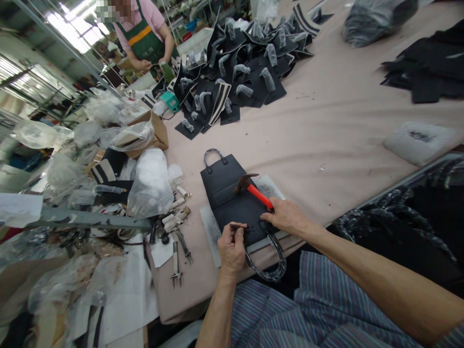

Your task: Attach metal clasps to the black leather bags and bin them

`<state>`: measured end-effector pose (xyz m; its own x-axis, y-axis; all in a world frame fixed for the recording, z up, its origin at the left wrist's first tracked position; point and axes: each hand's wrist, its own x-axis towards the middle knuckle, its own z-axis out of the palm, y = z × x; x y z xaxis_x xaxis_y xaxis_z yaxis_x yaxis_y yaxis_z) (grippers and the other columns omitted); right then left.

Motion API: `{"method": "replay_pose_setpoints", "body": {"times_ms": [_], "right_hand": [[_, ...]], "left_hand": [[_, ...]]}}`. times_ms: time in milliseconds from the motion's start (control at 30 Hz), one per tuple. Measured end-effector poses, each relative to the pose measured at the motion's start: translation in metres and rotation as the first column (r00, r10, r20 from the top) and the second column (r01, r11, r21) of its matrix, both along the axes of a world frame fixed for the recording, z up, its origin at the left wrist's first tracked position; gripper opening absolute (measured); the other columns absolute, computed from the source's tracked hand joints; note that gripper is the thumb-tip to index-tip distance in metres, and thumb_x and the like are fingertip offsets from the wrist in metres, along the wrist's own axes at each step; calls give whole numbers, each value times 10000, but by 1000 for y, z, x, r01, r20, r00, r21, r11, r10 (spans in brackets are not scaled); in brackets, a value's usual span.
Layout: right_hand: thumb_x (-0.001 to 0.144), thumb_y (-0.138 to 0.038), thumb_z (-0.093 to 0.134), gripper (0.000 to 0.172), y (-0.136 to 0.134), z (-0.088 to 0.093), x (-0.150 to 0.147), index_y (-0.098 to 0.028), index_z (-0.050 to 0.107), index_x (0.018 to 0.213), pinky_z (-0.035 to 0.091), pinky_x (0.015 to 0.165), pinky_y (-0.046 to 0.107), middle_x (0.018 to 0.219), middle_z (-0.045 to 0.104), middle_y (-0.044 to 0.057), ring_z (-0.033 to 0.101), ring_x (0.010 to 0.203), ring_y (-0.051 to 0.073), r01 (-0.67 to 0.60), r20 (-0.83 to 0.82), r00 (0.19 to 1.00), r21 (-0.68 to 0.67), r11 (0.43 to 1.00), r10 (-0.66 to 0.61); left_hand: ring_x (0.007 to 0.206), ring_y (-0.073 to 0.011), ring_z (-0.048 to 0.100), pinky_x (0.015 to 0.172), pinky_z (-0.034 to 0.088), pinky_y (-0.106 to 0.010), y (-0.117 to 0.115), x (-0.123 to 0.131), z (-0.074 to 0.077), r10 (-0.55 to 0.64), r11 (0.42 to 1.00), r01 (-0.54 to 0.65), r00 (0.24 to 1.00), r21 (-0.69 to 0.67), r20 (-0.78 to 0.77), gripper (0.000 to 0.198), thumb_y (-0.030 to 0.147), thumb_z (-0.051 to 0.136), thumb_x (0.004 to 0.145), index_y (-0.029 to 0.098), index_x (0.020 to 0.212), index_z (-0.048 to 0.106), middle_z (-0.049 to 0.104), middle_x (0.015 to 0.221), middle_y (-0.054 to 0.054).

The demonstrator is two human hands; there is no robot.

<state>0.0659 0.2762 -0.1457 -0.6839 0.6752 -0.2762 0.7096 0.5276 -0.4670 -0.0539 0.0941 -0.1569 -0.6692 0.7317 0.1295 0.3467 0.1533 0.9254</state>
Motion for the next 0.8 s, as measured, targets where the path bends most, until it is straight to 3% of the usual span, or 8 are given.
{"method": "replay_pose_setpoints", "body": {"times_ms": [233, 567, 667, 800], "right_hand": [[900, -475, 638, 359, -1, 2, 0, -170, 618, 1088, 409, 679, 343, 888, 712, 111, 684, 845, 293, 3, 3, 1000, -5, 1000, -3], [944, -437, 573, 276, 0, 4, 3, -179, 620, 1030, 399, 702, 316, 876, 701, 94, 660, 840, 252, 8, -71, 997, -54, 999, -12], [1025, -405, 378, 329, 0, 20, 14, -206, 595, 879, 384, 670, 300, 792, 668, 61, 627, 750, 204, -42, -146, 989, -90, 995, 29], [1031, -448, 297, 373, -5, 71, 45, -234, 504, 806, 308, 578, 311, 638, 564, 18, 511, 564, 178, -112, -305, 946, -3, 994, 105]], "left_hand": [[928, -179, 715, 873, 551, -301, -2, -1, -4, -25, 1000, 25, 1000, 8, -7, 166, 292, 544, 998, 217, 1001, 692, 750, 977, -44], [862, -191, 724, 818, 564, -292, 0, 6, -11, -69, 997, 78, 963, 25, -262, 145, 211, 540, 972, 226, 1021, 675, 746, 937, -58], [881, -203, 727, 839, 567, -301, -3, 6, -15, -117, 991, 130, 925, 12, -362, 172, 197, 547, 957, 230, 1055, 684, 746, 955, -71], [826, -182, 708, 793, 554, -279, -2, 6, -15, -127, 989, 146, 914, 20, -386, 172, 193, 515, 970, 215, 1035, 672, 733, 915, -64]]}}
